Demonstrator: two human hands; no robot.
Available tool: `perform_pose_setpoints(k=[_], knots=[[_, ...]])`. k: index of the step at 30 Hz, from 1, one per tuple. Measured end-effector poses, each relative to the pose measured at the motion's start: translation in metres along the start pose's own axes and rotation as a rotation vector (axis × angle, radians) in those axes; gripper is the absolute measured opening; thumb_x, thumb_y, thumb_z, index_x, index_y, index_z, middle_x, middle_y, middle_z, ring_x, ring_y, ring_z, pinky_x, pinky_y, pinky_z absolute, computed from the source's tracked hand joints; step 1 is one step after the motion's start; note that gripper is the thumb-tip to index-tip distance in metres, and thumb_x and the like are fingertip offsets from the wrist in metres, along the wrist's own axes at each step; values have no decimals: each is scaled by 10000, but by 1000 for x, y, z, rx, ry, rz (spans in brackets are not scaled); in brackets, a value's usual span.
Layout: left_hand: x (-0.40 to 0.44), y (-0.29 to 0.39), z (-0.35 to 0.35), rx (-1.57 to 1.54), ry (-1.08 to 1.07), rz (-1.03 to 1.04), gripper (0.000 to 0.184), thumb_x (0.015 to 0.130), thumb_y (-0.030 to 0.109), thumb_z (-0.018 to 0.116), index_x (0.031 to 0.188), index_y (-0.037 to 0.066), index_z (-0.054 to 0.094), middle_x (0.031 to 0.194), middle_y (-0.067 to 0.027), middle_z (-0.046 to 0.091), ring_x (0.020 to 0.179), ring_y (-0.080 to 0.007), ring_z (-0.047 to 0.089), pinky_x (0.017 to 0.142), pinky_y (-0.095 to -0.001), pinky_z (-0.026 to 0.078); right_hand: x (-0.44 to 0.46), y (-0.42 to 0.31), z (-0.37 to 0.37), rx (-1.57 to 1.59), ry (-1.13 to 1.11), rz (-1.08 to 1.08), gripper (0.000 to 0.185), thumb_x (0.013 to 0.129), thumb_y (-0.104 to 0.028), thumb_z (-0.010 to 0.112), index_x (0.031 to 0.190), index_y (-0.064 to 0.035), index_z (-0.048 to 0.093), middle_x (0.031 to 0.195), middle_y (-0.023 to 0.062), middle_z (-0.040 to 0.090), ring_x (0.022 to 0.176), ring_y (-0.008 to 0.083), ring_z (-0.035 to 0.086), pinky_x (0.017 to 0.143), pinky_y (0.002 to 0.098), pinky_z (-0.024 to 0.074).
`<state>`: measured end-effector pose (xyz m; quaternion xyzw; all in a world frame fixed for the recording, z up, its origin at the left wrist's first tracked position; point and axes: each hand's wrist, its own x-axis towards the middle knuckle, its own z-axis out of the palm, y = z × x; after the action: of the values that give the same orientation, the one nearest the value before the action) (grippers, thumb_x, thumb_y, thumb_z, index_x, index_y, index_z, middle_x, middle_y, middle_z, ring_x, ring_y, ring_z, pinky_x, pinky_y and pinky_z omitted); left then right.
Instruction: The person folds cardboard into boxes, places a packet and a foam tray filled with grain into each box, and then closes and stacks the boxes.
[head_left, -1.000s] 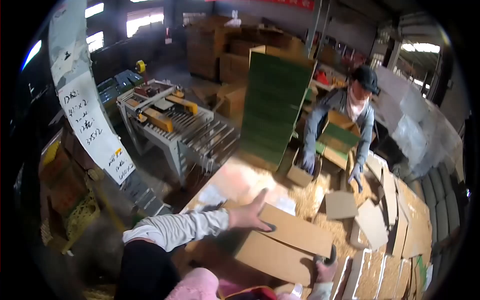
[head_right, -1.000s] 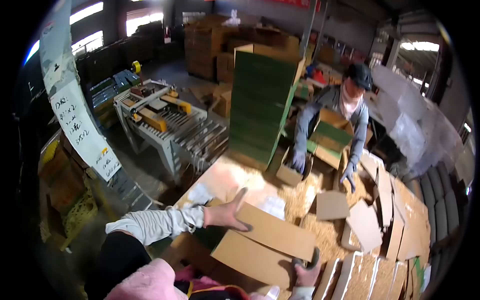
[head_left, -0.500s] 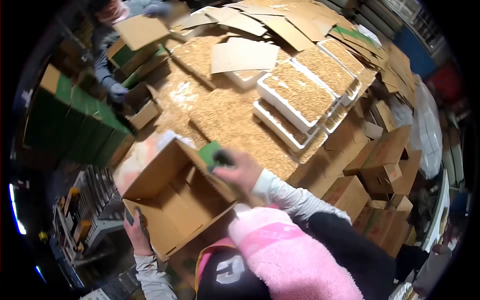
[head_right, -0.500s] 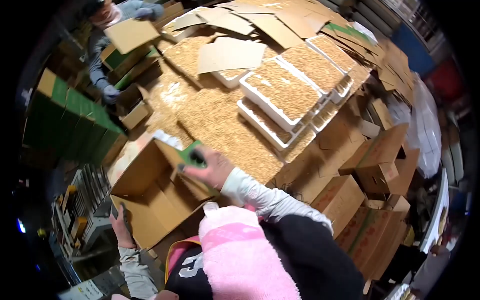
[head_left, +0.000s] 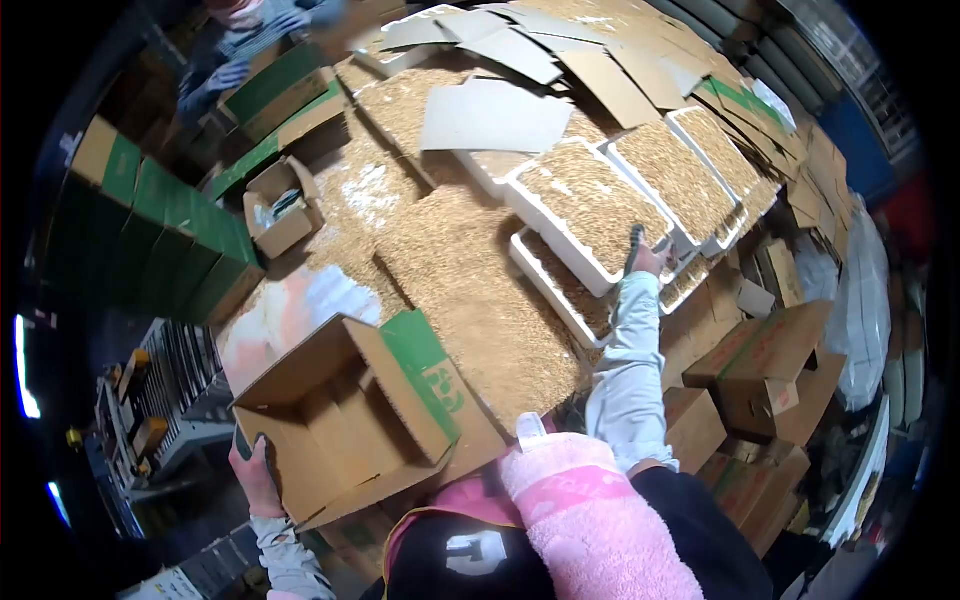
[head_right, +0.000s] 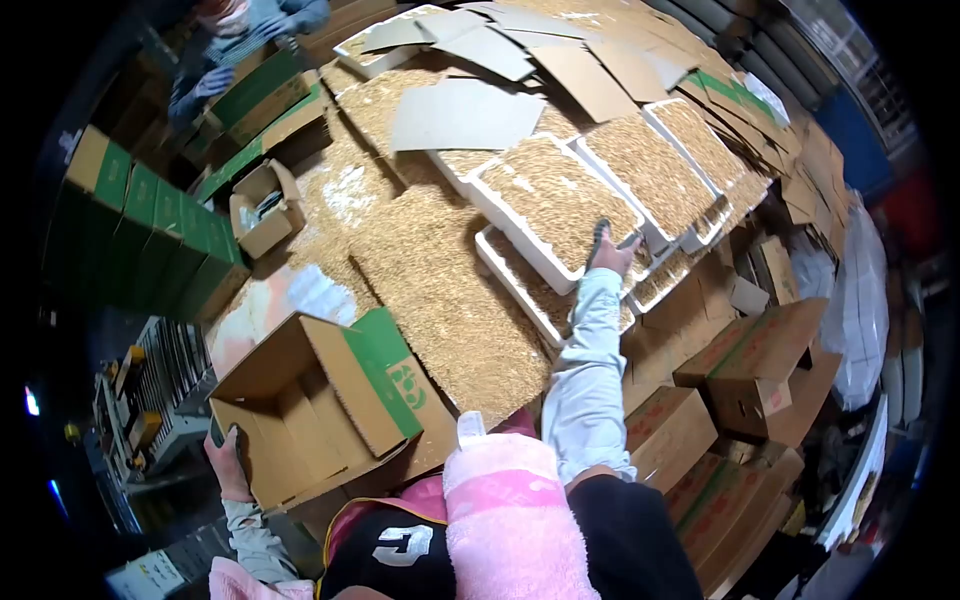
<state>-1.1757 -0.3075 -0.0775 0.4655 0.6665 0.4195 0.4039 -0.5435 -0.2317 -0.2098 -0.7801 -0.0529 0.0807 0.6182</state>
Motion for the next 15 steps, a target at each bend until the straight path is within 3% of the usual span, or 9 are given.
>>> perform_pose_setpoints(k=[1, 3, 6, 8, 10, 11, 12, 13, 15], knots=[[0, -1, -3, -30, -9, 1, 326, 812, 37, 503, 1125, -50, 519, 1028, -84, 603, 891, -156, 570, 798, -268, 439, 8, 15, 9, 117, 10, -23, 825, 758, -230, 672, 1386, 0, 189, 1287, 211, 424, 1132, 256, 462, 966, 297, 338], [-10, 19, 11, -8, 2, 72, 353, 811, 28, 499, 1155, -47, 504, 1046, -89, 599, 930, -165, 563, 828, -271, 432, 3, 4, -8, 287, -238, 90, 767, 780, -206, 662, 1378, -8, 225, 1237, 181, 483, 1049, 241, 530, 910, 301, 399], [-9, 8, 13, 27, 89, 145, 377, 818, 67, 513, 1183, -25, 497, 1061, -112, 597, 981, -188, 551, 850, -289, 424, -68, -52, -31, 79, -639, -141, 563, 842, -263, 612, 1297, -16, 391, 1138, 120, 563, 962, 188, 575, 804, 281, 464], [3, 18, 22, 95, 86, 200, 392, 830, 133, 522, 1195, -6, 494, 1082, -143, 596, 1009, -239, 557, 859, -325, 425, -151, -116, -29, 422, -894, 105, 414, 887, -337, 544, 1154, -21, 553, 1042, 100, 610, 875, 139, 602, 730, 227, 480], [25, 30, 31, 329, 121, 181, 386, 848, 232, 516, 1177, 29, 512, 1066, -159, 602, 1014, -334, 544, 871, -390, 418, -208, -167, -21, 216, -1140, -21, 452, 896, -353, 525, 1160, 14, 536, 952, 82, 636, 833, 107, 600, 715, 214, 481], [41, 38, 29, 399, -102, 189, 385, 867, 316, 479, 1151, 61, 532, 1065, -141, 597, 1005, -351, 533, 869, -392, 428, -240, -187, -12, 273, -1285, 208, 450, 908, -337, 506, 1179, 22, 517, 986, 75, 624, 845, 100, 594, 718, 208, 482], [86, -17, 53, 234, -137, 413, 396, 884, 341, 439, 1148, 60, 531, 1076, -130, 590, 1001, -332, 540, 860, -390, 439, -268, -183, -4, 201, -1328, -416, 423, 919, -292, 489, 1196, 28, 503, 1042, 80, 604, 861, 100, 588, 733, 211, 482], [102, -45, 61, 68, -166, 506, 402, 896, 349, 415, 1150, 58, 527, 1084, -121, 586, 998, -317, 544, 854, -386, 445, -280, -165, 14, 449, -1561, -106, 399, 925, -226, 476, 1231, 30, 468, 1103, 75, 578, 910, 89, 568, 774, 220, 474], [112, -72, 61, -258, -253, 555, 404, 914, 344, 381, 1157, 53, 518, 1095, -106, 580, 992, -290, 551, 845, -378, 454, -338, -175, 14, 478, -1502, 405, 400, 917, -188, 491, 1249, 30, 446, 1118, 64, 569, 950, 91, 551, 805, 229, 463]])
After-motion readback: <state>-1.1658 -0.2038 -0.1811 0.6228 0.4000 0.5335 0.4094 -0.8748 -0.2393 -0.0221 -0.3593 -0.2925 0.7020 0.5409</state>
